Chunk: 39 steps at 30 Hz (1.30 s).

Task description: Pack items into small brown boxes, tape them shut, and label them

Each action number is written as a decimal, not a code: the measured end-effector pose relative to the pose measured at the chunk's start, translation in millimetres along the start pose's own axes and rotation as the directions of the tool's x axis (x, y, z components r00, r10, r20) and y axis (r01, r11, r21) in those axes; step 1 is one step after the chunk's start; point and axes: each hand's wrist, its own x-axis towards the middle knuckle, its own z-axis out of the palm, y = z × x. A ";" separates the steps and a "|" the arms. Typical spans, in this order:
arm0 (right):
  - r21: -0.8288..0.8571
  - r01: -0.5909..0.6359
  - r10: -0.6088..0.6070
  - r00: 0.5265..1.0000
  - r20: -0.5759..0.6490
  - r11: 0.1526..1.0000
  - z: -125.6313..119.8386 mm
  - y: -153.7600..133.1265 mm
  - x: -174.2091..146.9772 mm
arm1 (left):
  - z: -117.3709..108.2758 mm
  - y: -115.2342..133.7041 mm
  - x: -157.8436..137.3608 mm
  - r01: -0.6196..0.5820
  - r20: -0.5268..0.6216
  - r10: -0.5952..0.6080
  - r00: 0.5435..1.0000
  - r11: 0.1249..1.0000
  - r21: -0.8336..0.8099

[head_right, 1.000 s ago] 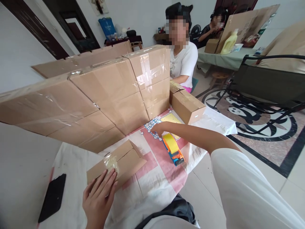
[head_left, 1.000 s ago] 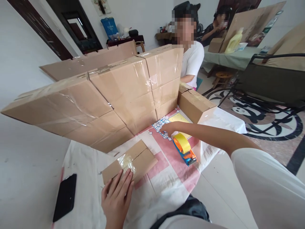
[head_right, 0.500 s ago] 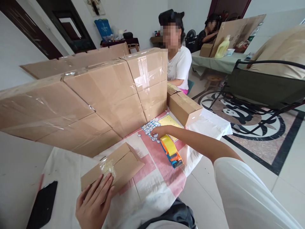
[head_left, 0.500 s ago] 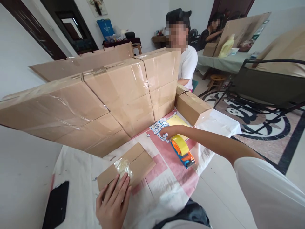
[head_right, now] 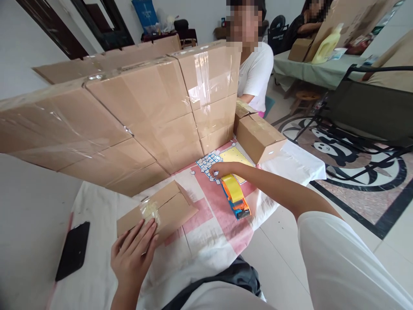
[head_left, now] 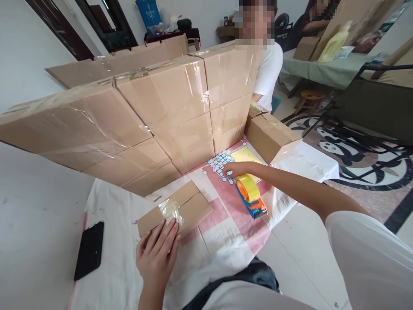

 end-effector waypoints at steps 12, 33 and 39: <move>0.049 -0.355 0.350 0.876 -0.331 0.934 -11.3 15.5 -49.2 | 0.7 -0.5 1.3 -0.020 0.007 0.020 1.000 1.000 0.013; -0.234 0.076 -0.069 0.997 0.037 0.969 -12.3 -28.5 14.2 | 2.6 3.5 3.1 0.018 0.019 -0.018 1.000 1.000 0.011; -0.100 0.137 -0.145 0.986 -0.086 0.986 -21.4 -32.1 3.8 | 0.2 -0.9 -0.6 0.013 0.046 -0.013 0.999 1.000 -0.008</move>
